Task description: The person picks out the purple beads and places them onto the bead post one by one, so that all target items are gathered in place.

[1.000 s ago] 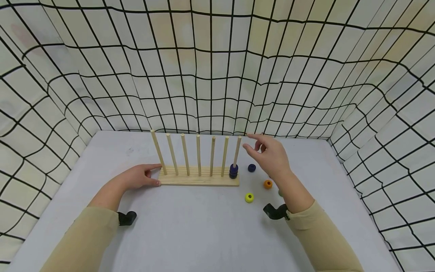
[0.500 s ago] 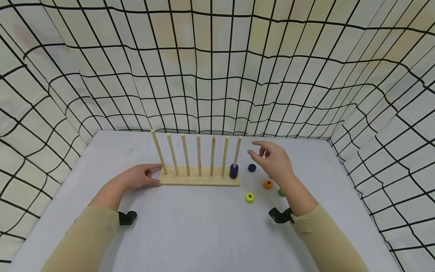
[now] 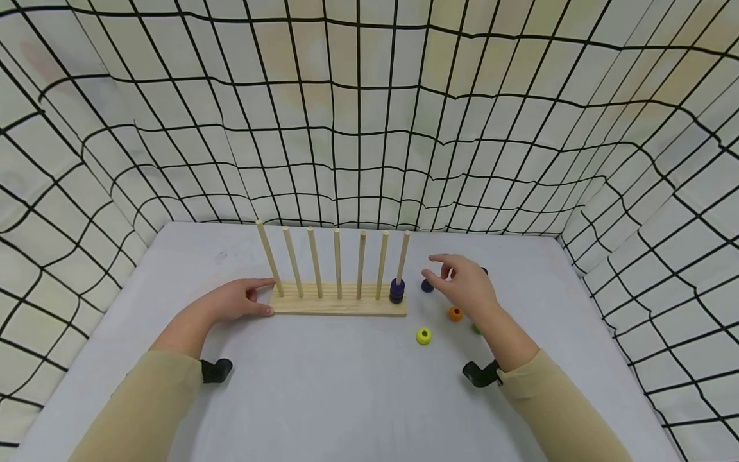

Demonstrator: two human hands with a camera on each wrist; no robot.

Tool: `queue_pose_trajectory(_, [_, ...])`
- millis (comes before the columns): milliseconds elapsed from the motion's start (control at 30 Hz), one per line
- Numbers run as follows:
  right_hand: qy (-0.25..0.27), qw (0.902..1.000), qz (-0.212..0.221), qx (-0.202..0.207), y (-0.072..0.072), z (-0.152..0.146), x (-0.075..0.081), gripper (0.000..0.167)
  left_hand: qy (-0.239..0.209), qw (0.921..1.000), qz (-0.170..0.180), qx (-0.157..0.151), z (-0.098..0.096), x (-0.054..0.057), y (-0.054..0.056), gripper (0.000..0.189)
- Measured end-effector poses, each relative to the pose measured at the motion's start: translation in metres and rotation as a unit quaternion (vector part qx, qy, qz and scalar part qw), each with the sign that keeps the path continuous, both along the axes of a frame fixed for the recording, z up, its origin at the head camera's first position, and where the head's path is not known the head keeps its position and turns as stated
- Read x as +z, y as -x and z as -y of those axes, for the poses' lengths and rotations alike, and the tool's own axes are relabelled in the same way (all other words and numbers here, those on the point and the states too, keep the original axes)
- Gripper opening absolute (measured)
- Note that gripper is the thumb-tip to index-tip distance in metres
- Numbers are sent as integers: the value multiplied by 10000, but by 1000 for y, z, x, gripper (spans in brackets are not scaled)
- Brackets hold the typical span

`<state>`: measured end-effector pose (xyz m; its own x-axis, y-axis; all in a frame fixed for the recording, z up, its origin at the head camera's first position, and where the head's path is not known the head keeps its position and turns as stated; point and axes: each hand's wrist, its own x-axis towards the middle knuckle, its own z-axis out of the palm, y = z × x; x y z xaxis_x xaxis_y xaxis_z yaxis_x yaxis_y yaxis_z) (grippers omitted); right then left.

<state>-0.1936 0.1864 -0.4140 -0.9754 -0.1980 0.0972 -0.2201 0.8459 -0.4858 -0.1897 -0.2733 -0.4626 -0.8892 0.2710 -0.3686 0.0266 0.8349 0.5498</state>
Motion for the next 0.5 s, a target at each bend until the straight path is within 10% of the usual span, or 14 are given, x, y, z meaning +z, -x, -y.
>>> queue_pose_trajectory(500, [-530, 9973, 506, 90, 13, -4, -21, 47, 36, 10000, 40, 56, -3, 0, 1, 81])
